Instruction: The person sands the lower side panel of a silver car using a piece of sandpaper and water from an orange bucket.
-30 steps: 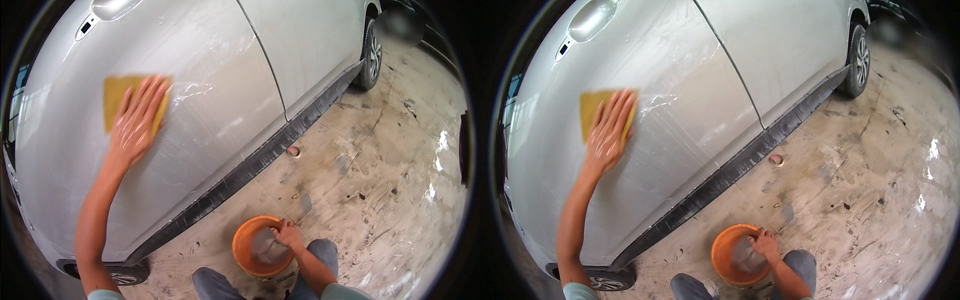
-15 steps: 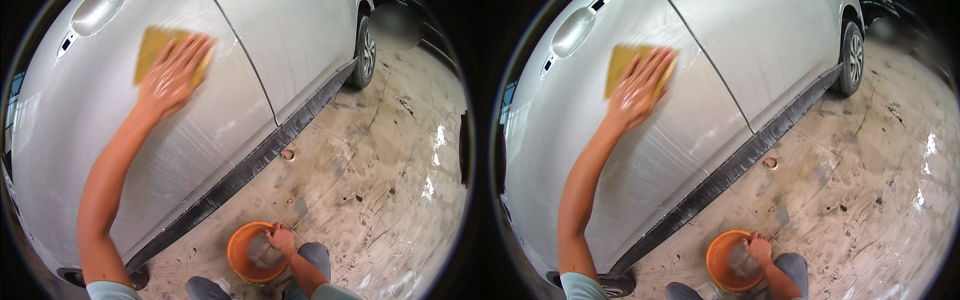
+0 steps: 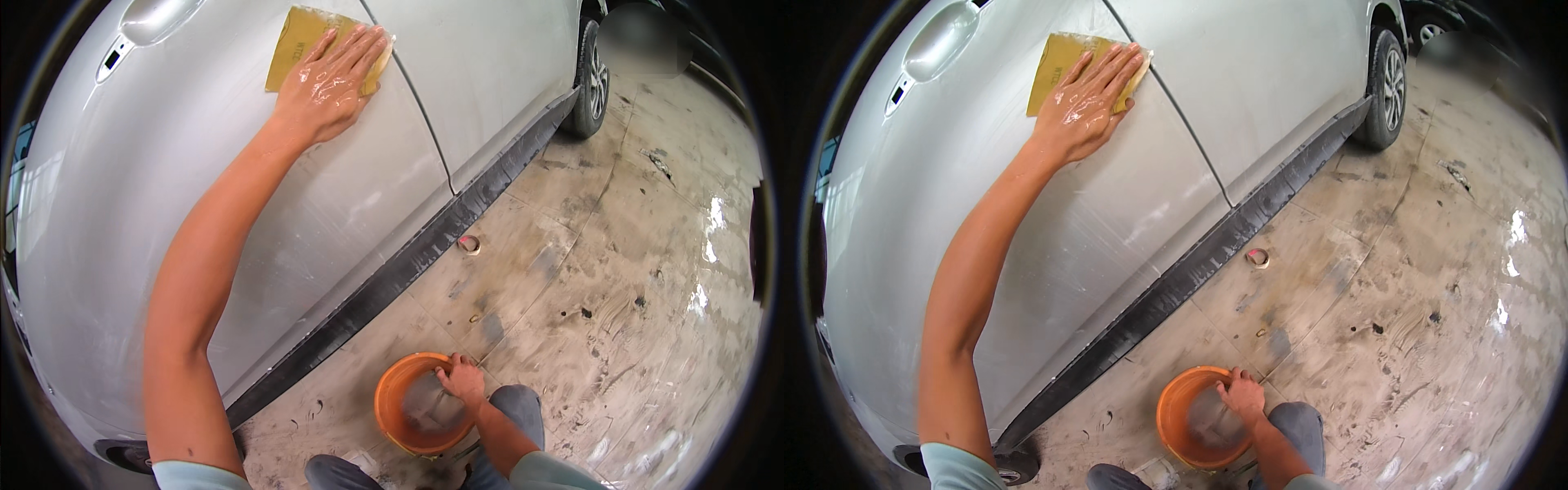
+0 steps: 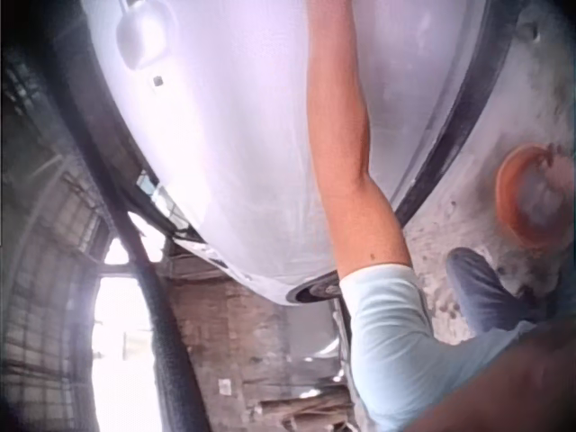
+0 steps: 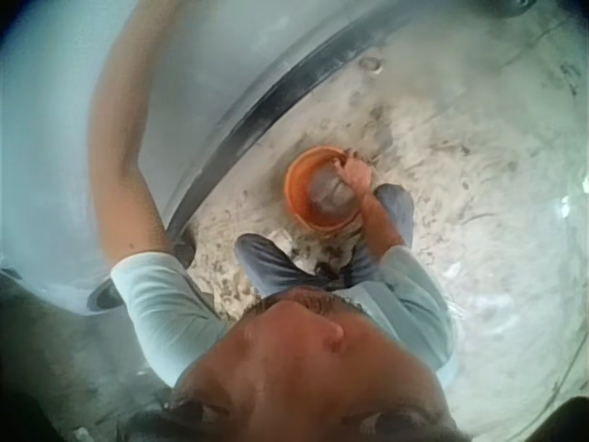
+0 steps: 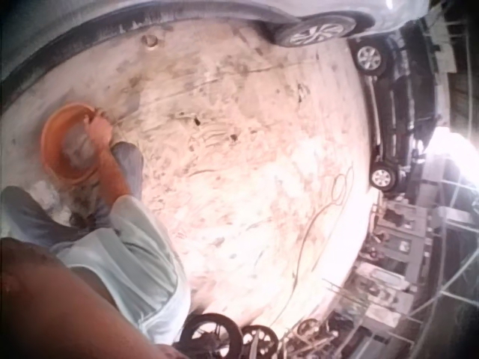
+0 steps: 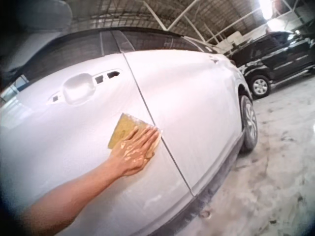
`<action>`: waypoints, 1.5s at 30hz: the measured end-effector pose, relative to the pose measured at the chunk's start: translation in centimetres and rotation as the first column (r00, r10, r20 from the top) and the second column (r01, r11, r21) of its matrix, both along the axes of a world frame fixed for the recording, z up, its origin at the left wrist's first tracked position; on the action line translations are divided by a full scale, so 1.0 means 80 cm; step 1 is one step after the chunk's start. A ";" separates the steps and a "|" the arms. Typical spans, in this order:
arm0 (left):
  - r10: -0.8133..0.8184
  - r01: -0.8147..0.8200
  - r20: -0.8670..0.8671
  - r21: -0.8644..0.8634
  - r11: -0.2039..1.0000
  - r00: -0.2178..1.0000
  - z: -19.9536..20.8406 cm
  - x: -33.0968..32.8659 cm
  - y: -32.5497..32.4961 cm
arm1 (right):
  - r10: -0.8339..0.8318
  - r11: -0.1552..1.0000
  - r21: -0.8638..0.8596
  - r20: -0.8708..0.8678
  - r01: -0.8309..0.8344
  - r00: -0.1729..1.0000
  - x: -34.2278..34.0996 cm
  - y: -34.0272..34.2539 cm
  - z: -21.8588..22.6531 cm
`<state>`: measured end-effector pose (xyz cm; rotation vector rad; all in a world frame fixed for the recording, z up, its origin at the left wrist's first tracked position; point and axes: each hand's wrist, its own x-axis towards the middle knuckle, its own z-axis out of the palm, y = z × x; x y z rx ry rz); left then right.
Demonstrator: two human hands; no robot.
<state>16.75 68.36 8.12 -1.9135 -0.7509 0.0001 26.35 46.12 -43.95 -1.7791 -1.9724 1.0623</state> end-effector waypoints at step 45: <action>0.481 -0.530 0.273 0.145 0.835 0.833 0.026 -0.259 -0.279 | -0.015 0.999 0.032 0.040 0.014 0.999 0.017 -0.008 0.009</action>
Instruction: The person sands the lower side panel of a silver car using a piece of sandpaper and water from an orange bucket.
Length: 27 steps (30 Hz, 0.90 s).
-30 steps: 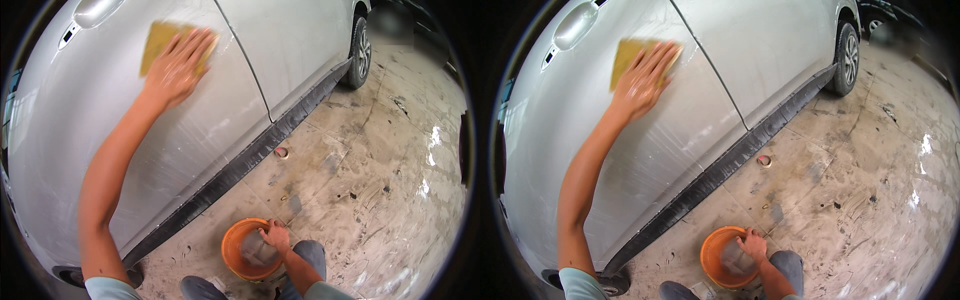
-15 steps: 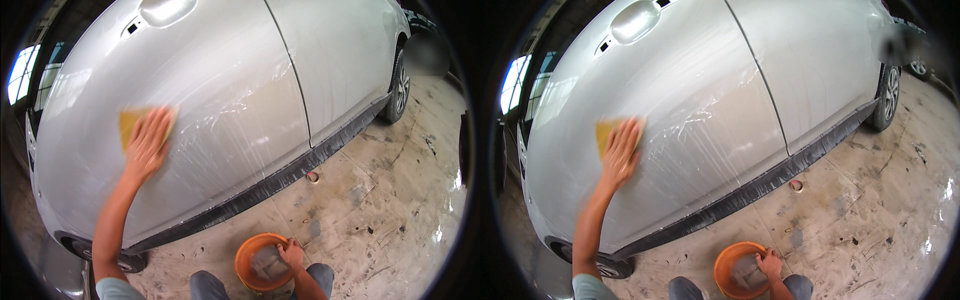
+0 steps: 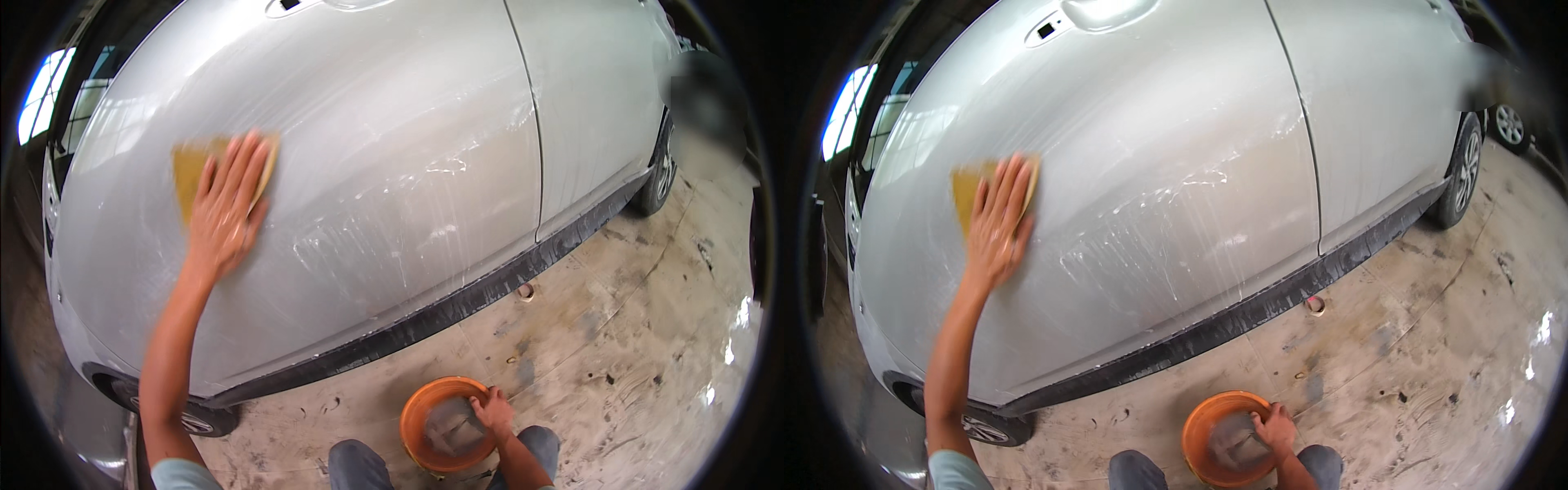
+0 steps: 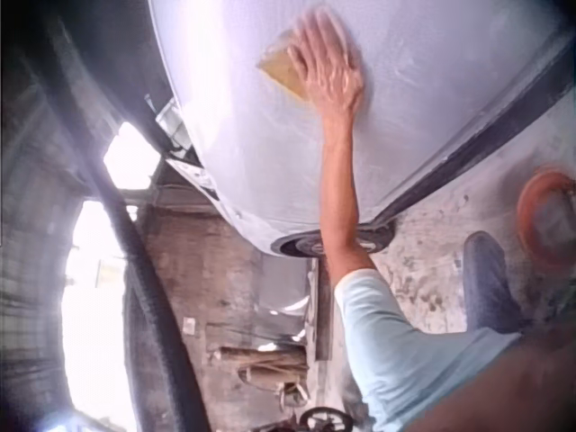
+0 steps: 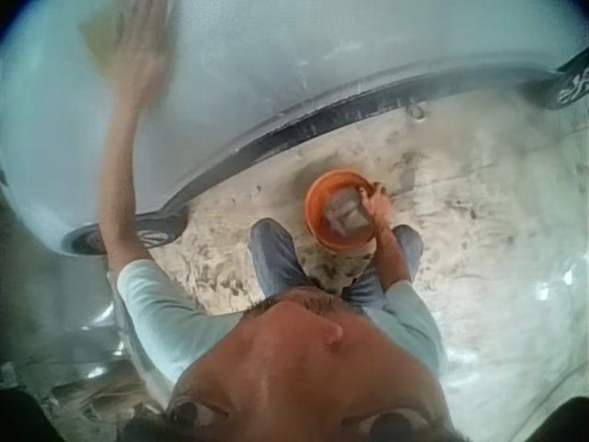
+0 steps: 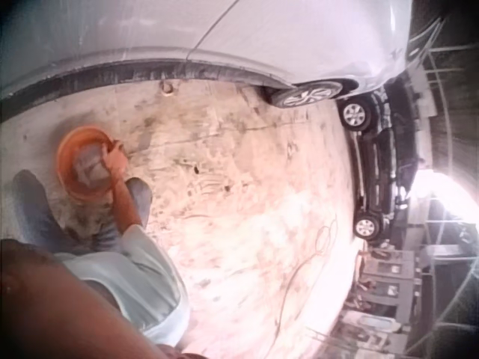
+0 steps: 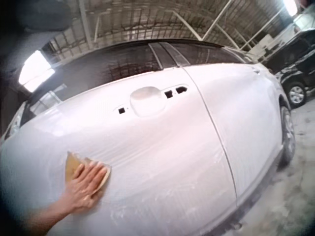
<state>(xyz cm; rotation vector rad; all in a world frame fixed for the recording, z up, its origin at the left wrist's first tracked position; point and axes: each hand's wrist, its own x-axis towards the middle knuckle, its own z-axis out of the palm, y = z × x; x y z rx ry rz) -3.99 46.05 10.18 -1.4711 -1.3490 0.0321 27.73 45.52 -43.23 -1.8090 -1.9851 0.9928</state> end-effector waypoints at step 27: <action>-0.365 0.389 -0.172 0.137 0.911 0.915 0.112 0.105 0.129 | 0.020 0.998 -0.054 -0.008 -0.020 1.000 -0.006 0.008 0.001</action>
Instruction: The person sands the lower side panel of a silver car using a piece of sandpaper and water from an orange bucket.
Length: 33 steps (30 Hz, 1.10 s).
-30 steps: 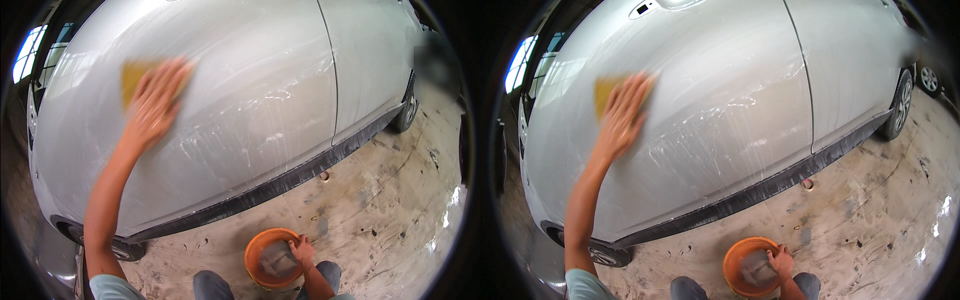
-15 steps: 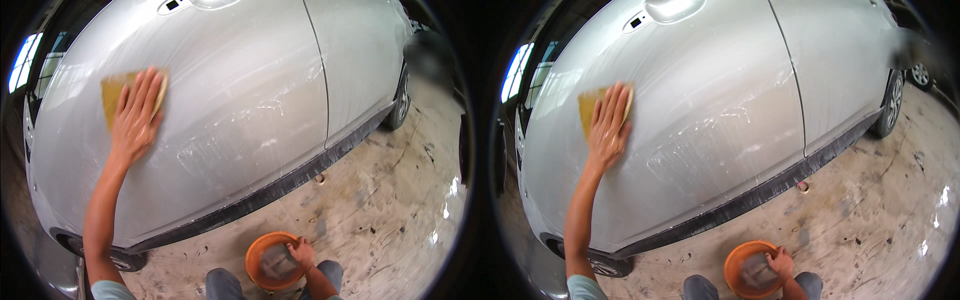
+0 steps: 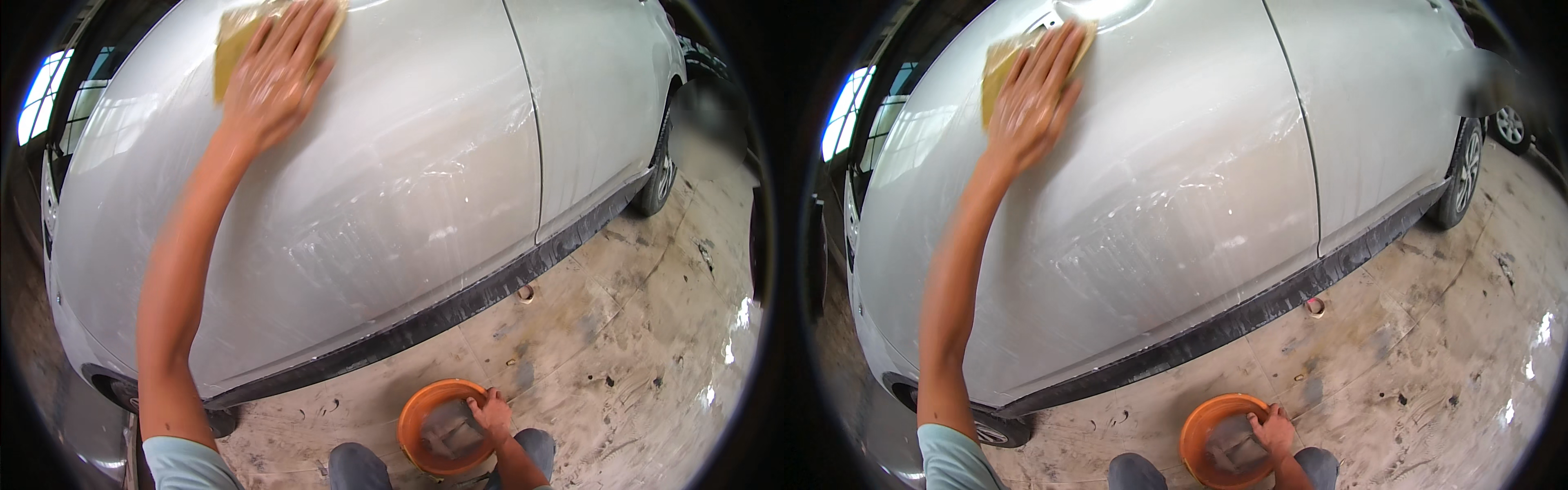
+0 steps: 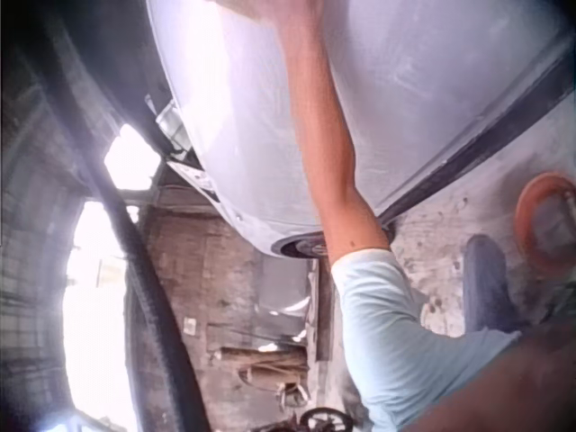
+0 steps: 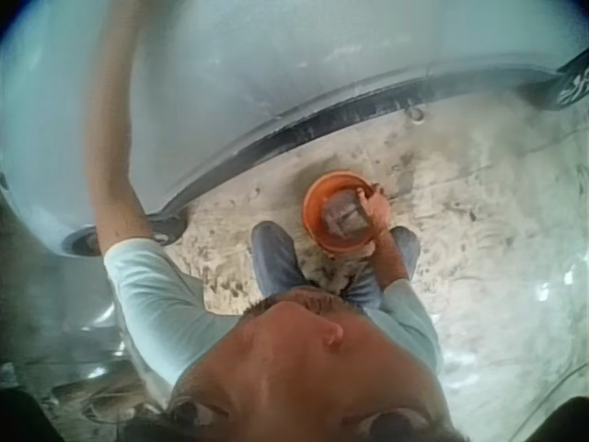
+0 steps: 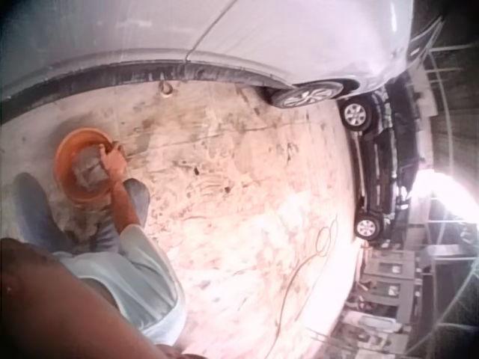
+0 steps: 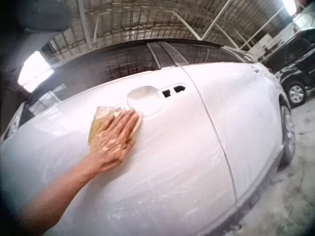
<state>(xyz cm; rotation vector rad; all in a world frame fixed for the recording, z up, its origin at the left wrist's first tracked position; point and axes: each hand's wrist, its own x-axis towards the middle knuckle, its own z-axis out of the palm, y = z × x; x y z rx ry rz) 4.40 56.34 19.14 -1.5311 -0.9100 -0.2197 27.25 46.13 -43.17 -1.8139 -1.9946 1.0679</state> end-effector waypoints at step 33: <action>0.036 -0.037 0.024 0.066 0.997 0.999 -0.051 0.072 0.102 | 0.052 0.998 -0.016 -0.043 -0.053 0.998 0.003 0.003 0.002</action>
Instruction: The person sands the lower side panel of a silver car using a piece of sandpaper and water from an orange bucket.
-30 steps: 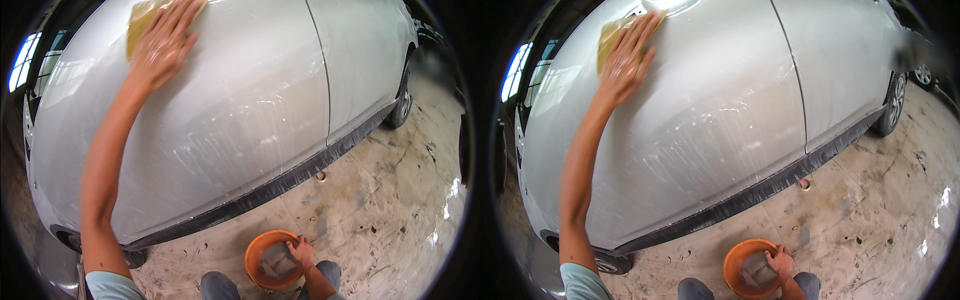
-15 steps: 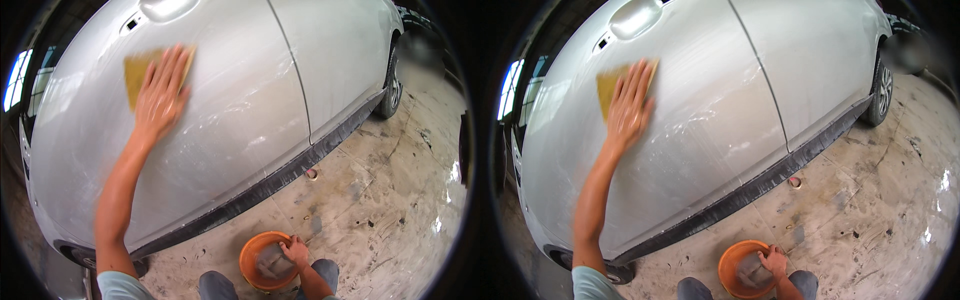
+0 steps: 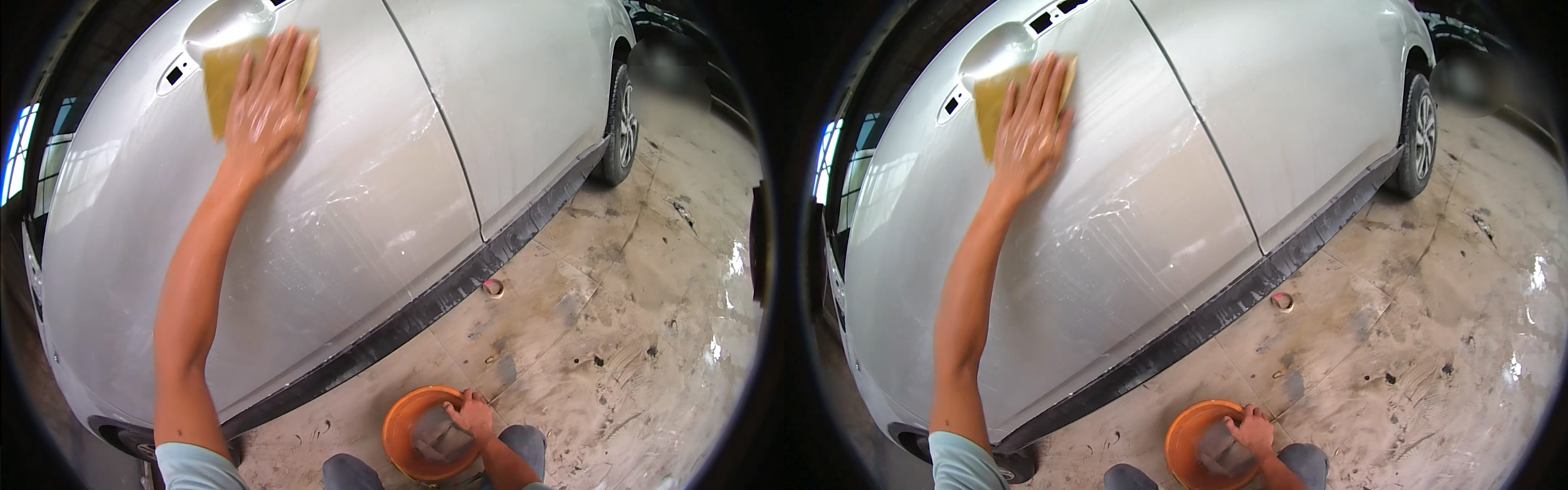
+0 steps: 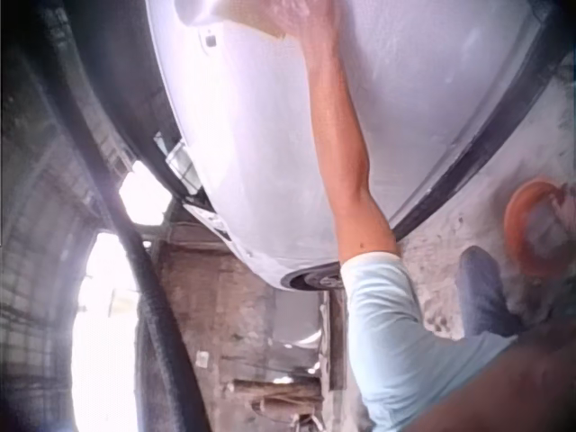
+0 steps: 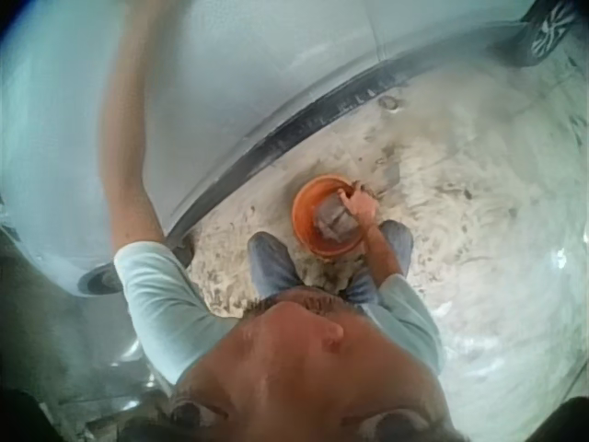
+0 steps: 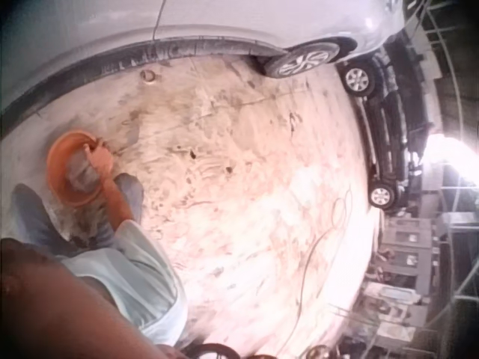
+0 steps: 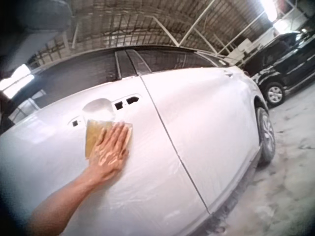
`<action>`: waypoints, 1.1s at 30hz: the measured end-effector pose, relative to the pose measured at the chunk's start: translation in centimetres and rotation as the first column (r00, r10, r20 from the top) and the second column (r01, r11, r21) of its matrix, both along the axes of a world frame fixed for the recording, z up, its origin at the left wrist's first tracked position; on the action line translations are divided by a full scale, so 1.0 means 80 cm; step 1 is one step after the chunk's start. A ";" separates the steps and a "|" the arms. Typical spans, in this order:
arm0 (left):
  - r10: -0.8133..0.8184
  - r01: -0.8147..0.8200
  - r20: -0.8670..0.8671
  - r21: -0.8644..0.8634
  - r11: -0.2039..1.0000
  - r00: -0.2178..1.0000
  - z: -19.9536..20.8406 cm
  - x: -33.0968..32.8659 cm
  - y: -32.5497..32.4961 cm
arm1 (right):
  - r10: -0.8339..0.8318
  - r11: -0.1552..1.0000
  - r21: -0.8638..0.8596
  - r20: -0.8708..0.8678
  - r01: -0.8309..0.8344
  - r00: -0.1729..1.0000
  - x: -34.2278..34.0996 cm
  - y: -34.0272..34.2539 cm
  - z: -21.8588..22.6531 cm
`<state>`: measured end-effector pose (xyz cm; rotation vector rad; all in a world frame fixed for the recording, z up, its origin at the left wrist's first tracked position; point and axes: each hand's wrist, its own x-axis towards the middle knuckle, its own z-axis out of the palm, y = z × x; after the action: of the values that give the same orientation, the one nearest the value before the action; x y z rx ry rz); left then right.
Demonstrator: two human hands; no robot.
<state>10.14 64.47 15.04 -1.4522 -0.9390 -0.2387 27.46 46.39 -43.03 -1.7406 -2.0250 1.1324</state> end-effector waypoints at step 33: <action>-0.115 0.080 -0.232 -0.151 0.985 0.966 -0.055 0.013 0.086 | -0.092 0.981 0.164 -0.084 0.105 0.992 0.000 -0.025 -0.049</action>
<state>11.17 71.32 10.63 -1.6191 -0.6988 -0.0667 27.44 44.37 -46.96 -1.6692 -1.9074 0.9532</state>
